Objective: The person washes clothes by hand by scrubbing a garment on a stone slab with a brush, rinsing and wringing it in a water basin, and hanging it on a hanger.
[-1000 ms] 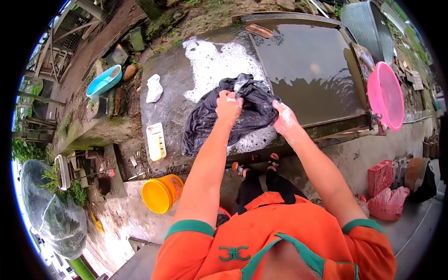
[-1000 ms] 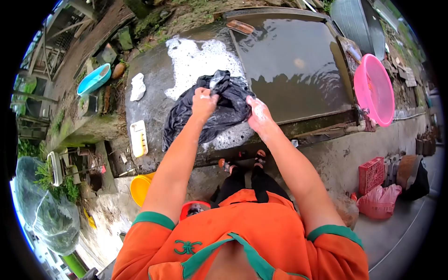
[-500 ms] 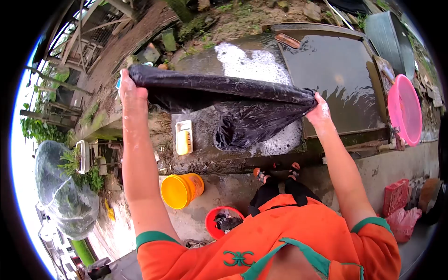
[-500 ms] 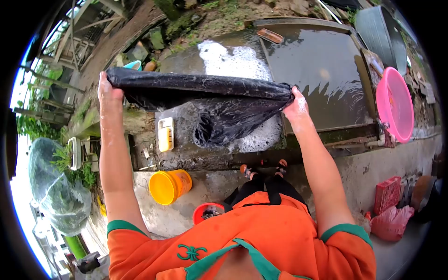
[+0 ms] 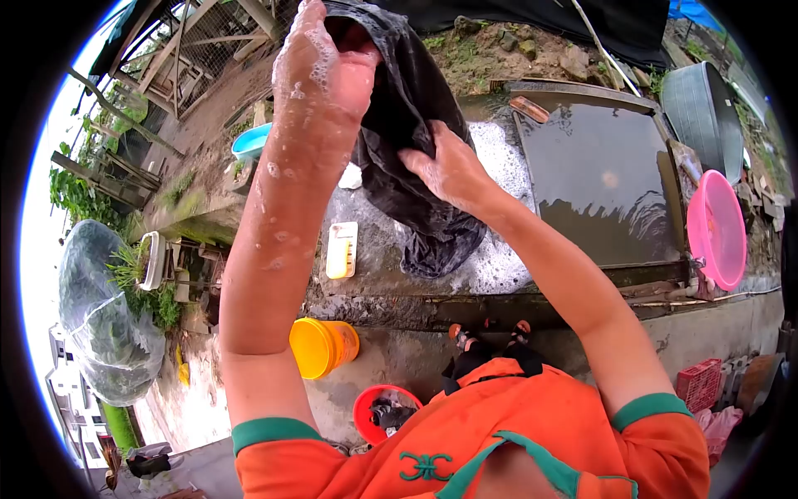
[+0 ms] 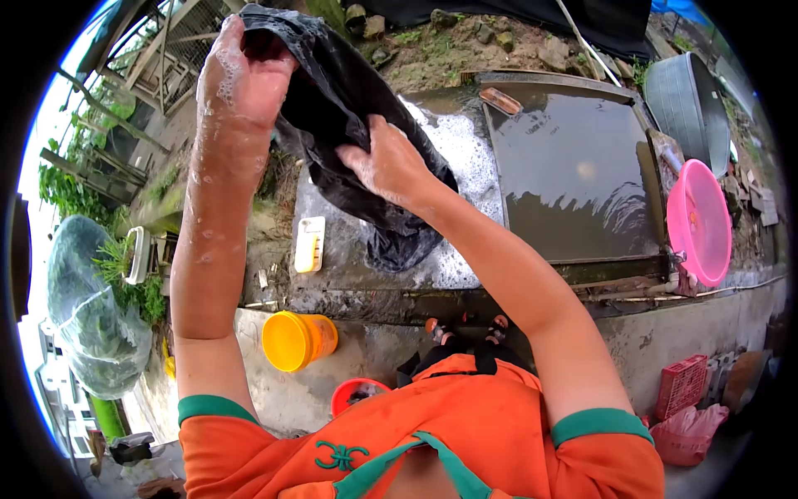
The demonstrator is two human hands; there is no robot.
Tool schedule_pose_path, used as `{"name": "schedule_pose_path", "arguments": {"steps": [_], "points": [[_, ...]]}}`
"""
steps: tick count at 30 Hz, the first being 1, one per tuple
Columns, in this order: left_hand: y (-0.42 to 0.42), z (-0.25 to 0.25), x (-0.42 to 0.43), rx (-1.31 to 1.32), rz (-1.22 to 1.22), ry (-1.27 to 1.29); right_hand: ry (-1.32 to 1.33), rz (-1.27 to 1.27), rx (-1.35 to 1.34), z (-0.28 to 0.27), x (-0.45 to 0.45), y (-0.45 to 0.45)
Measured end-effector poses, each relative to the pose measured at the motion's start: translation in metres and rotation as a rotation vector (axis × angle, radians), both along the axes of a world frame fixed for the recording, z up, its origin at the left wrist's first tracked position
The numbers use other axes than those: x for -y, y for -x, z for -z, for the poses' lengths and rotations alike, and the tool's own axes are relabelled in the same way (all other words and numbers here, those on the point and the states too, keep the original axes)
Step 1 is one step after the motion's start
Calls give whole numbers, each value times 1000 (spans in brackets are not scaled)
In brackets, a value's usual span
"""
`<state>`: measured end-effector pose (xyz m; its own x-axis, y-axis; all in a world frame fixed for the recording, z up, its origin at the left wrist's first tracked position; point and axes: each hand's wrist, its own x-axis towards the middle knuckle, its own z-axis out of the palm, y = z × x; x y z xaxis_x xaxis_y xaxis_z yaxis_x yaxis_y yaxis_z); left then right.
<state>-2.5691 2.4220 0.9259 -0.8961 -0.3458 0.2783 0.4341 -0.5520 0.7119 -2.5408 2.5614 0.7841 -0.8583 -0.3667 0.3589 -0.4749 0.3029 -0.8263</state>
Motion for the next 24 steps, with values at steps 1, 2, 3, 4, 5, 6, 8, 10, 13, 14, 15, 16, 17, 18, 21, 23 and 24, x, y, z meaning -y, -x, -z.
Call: {"name": "schedule_pose_path", "arguments": {"steps": [1, 2, 3, 4, 5, 6, 8, 10, 13, 14, 15, 16, 17, 18, 21, 23, 24], "points": [[0, -4, -2, 2, -89, -6, -87, 45, 75, 10, -2, 9], [1, -6, 3, 39, -150, 66, 23, 2, 309, 11, -8, 20], [3, -5, 12, 75, -215, 136, 131, -46, 541, 13, -15, 39], [2, -2, 22, 114, -282, 201, 265, -91, 302, 28, -25, 76], [-3, 1, 30, 133, -260, 273, 394, -135, 62, 39, -32, 105], [6, 13, 50, 172, -261, 308, 257, 10, -162, 1, -45, 101], [18, 17, 68, 225, -302, 533, 68, 190, -555, -73, -64, 106], [19, 4, 66, 246, -394, 910, -21, 278, -883, -114, -57, 144], [6, -22, 57, 268, -550, 1474, -18, 313, -878, -171, -50, 140], [-17, -41, 36, 221, -424, 1632, 7, 289, -817, -180, -51, 129], [-12, -31, 37, 37, -630, 1763, 31, 263, -752, -184, -51, 116], [-12, -25, 39, 44, -636, 1892, 96, 244, -793, -181, -50, 108], [-18, -19, 37, 52, -635, 2023, 160, 226, -830, -171, -49, 100], [-21, 1, 41, 32, -576, 2011, 195, 160, -800, -154, -48, 88], [-25, 110, 68, -52, -349, 2058, 24, 103, -517, -75, -50, 44], [-59, 195, 72, -46, -54, 1964, 16, 23, -356, 16, -46, 16], [-81, 235, 67, 138, 90, 1970, -56, -41, -206, 60, -47, -4]]}}
